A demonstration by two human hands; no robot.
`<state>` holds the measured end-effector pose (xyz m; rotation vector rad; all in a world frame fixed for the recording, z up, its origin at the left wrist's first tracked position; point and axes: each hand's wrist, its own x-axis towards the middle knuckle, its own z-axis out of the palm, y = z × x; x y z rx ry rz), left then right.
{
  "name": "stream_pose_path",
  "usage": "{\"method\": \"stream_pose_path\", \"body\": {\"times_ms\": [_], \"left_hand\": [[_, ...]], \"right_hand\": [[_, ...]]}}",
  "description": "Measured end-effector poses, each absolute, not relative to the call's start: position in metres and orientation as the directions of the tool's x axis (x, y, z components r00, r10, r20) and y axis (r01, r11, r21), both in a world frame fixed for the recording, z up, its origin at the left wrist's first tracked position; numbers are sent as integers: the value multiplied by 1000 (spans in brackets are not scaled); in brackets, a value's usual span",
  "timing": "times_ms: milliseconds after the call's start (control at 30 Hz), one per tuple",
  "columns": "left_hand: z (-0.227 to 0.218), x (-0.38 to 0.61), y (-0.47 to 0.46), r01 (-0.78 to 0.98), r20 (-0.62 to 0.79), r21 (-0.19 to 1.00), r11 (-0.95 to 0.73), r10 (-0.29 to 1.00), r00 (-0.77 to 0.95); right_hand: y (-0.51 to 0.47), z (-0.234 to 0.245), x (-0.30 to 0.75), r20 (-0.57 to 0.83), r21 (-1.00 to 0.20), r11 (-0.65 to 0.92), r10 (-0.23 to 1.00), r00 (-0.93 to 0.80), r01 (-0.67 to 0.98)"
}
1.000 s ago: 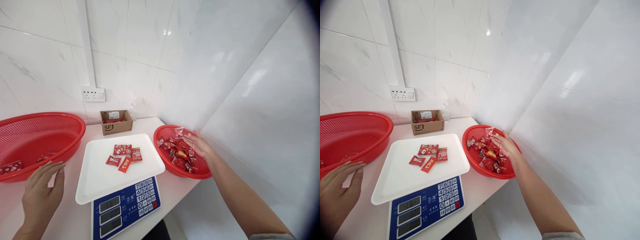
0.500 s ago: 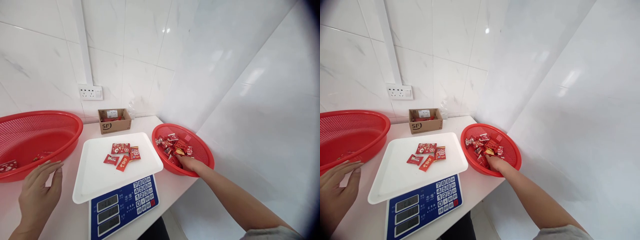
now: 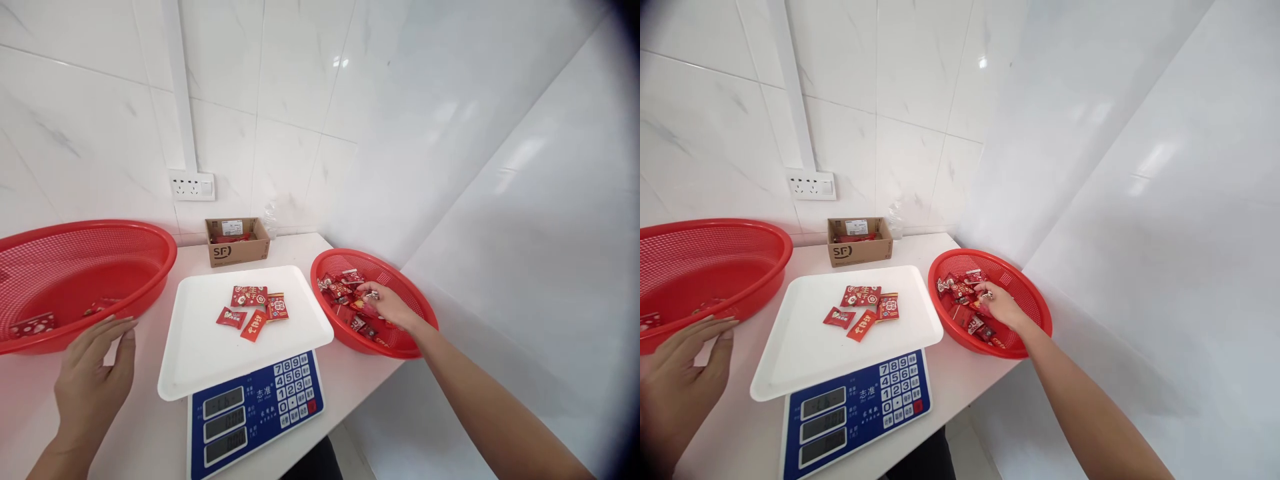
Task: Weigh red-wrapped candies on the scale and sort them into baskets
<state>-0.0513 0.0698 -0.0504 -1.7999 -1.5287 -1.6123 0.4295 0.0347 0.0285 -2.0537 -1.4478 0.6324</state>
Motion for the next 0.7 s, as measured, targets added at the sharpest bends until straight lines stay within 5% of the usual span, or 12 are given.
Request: {"method": "stream_pose_path", "body": {"times_ms": [167, 433, 700], "left_hand": [[-42, -50, 68, 875, 893, 255, -413, 447, -49], [-44, -52, 66, 879, 871, 267, -395, 490, -45], [-41, -50, 62, 857, 861, 315, -408, 502, -78]], "right_hand": [[30, 42, 403, 98, -678, -174, 941, 323, 714], [22, 45, 313, 174, -806, 100, 982, 72, 583], [16, 30, 253, 222, -810, 296, 954, -202, 507]]}}
